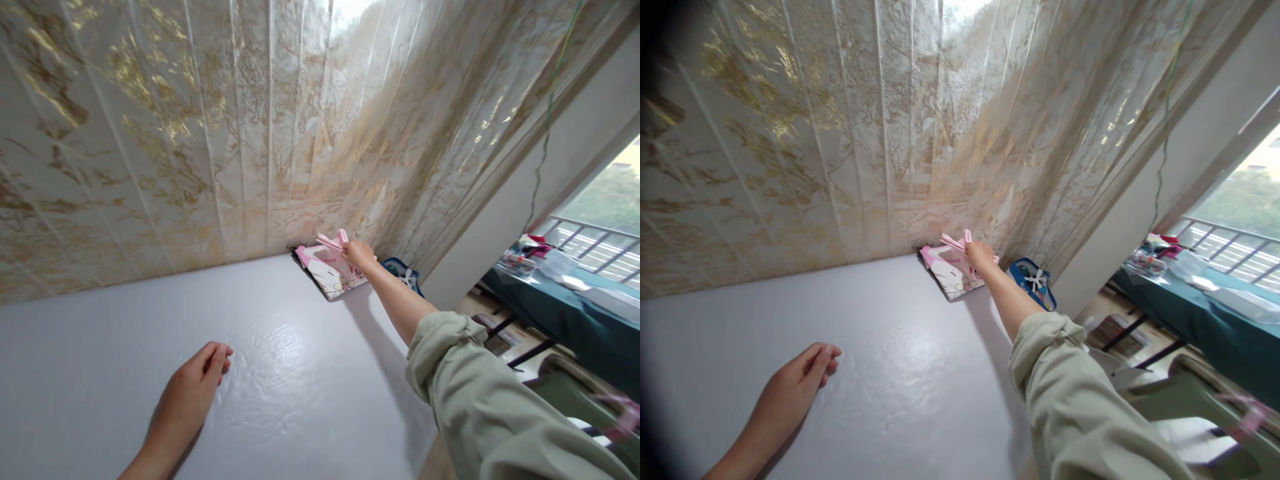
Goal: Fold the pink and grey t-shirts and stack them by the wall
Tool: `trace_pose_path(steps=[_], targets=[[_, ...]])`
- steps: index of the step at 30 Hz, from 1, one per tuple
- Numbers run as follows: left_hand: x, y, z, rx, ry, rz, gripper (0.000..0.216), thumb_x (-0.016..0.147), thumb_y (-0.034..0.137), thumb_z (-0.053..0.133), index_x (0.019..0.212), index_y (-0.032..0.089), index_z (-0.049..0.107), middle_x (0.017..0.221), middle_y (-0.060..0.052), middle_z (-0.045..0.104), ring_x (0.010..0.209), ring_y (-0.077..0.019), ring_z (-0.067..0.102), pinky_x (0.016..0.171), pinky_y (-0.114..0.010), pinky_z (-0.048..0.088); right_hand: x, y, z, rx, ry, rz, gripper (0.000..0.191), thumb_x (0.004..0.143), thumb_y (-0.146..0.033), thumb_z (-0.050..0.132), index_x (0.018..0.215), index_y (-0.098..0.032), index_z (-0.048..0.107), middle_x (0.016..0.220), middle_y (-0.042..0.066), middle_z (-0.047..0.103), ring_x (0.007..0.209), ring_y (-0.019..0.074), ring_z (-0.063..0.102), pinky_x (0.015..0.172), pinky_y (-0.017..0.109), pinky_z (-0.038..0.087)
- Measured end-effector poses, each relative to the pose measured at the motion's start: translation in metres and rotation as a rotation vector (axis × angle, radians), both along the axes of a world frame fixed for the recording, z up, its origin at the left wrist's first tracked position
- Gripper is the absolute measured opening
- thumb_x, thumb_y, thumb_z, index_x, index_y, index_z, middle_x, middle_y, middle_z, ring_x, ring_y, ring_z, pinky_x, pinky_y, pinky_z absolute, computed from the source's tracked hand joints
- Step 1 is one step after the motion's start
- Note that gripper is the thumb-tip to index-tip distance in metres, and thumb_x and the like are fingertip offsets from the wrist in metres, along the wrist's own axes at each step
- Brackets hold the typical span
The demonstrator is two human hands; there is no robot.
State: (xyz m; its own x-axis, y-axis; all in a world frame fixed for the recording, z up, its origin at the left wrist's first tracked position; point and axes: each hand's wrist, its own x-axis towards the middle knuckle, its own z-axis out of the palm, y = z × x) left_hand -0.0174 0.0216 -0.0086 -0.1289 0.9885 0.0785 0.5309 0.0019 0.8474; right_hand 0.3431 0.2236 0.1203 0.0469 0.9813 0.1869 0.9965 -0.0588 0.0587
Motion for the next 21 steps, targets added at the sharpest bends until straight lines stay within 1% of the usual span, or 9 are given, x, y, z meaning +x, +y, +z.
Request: trace_pose_path(steps=[2, 4, 6, 7, 9, 10, 13, 17, 21], targets=[[0.0, 0.001, -0.002, -0.007, 0.007, 0.0, 0.046, 0.084, 0.063, 0.04, 0.083, 0.023, 0.063, 0.071, -0.002, 0.07, 0.062, -0.0187, 0.063, 0.06, -0.028, 0.05, 0.002, 0.004, -0.006, 0.004, 0.014, 0.004, 0.027, 0.091, -0.03, 0.051, 0.11, -0.02, 0.069, 0.117, 0.014, 0.065, 0.107, 0.026, 0.059, 0.086, 0.031, 0.041], [-0.001, 0.002, -0.004, -0.016, 0.013, -0.002, 0.046, 0.084, 0.064, 0.04, 0.084, 0.024, 0.063, 0.072, -0.002, 0.07, 0.065, -0.019, 0.065, 0.062, -0.028, 0.05, 0.004, 0.007, -0.011, 0.004, 0.041, 0.009, 0.031, 0.092, -0.037, 0.05, 0.109, -0.02, 0.069, 0.117, 0.015, 0.064, 0.107, 0.0264, 0.059, 0.087, 0.032, 0.041], [-0.001, 0.002, -0.006, -0.022, 0.022, -0.006, 0.047, 0.084, 0.065, 0.04, 0.085, 0.024, 0.062, 0.074, -0.002, 0.07, 0.066, -0.019, 0.065, 0.063, -0.028, 0.051, 0.006, 0.011, -0.015, 0.0, 0.081, 0.013, 0.037, 0.095, -0.043, 0.045, 0.107, -0.019, 0.071, 0.115, 0.015, 0.065, 0.105, 0.026, 0.061, 0.087, 0.032, 0.042], [-0.002, 0.002, -0.007, -0.024, 0.025, -0.006, 0.047, 0.084, 0.065, 0.039, 0.085, 0.024, 0.062, 0.074, -0.001, 0.07, 0.066, -0.019, 0.065, 0.063, -0.028, 0.05, 0.008, 0.012, -0.017, 0.0, 0.106, 0.016, 0.038, 0.096, -0.042, 0.042, 0.106, -0.019, 0.071, 0.115, 0.015, 0.066, 0.104, 0.0254, 0.061, 0.087, 0.032, 0.042], [-0.002, 0.003, -0.008, -0.028, 0.026, -0.006, 0.048, 0.084, 0.066, 0.039, 0.086, 0.024, 0.062, 0.074, -0.001, 0.07, 0.067, -0.0189, 0.065, 0.063, -0.028, 0.05, 0.014, 0.016, -0.019, 0.003, 0.16, 0.027, 0.033, 0.095, -0.033, 0.044, 0.107, -0.02, 0.071, 0.116, 0.012, 0.066, 0.104, 0.0234, 0.061, 0.087, 0.03, 0.042], [-0.003, 0.003, -0.008, -0.031, 0.025, -0.005, 0.048, 0.084, 0.066, 0.039, 0.086, 0.024, 0.062, 0.074, -0.001, 0.07, 0.067, -0.0189, 0.065, 0.063, -0.028, 0.05, 0.017, 0.018, -0.019, 0.005, 0.188, 0.036, 0.03, 0.092, -0.026, 0.047, 0.108, -0.021, 0.071, 0.118, 0.011, 0.066, 0.105, 0.0222, 0.06, 0.088, 0.029, 0.042], [-0.003, 0.002, -0.008, -0.035, 0.026, 0.001, 0.048, 0.084, 0.066, 0.039, 0.085, 0.024, 0.063, 0.074, -0.001, 0.07, 0.065, -0.0188, 0.064, 0.063, -0.028, 0.05, 0.028, 0.026, -0.018, 0.021, 0.281, 0.07, 0.036, 0.082, -0.01, 0.051, 0.11, -0.02, 0.071, 0.12, 0.007, 0.067, 0.107, 0.0191, 0.059, 0.09, 0.024, 0.041], [-0.002, 0.002, -0.005, -0.036, 0.021, 0.011, 0.046, 0.083, 0.065, 0.04, 0.084, 0.025, 0.064, 0.072, -0.001, 0.07, 0.063, -0.0185, 0.063, 0.061, -0.027, 0.05, 0.041, 0.035, -0.023, 0.048, 0.415, 0.1, 0.046, 0.079, -0.001, 0.043, 0.114, -0.016, 0.069, 0.118, 0.005, 0.068, 0.105, 0.0157, 0.06, 0.088, 0.021, 0.043], [-0.001, 0.003, -0.005, -0.043, 0.024, 0.012, 0.046, 0.083, 0.065, 0.041, 0.085, 0.025, 0.064, 0.073, -0.001, 0.07, 0.064, -0.0186, 0.064, 0.062, -0.028, 0.05, 0.055, 0.037, -0.041, 0.018, 0.531, 0.056, 0.051, 0.079, 0.003, 0.041, 0.121, -0.014, 0.065, 0.113, 0.007, 0.07, 0.087, 0.014, 0.065, 0.077, 0.02, 0.048]])
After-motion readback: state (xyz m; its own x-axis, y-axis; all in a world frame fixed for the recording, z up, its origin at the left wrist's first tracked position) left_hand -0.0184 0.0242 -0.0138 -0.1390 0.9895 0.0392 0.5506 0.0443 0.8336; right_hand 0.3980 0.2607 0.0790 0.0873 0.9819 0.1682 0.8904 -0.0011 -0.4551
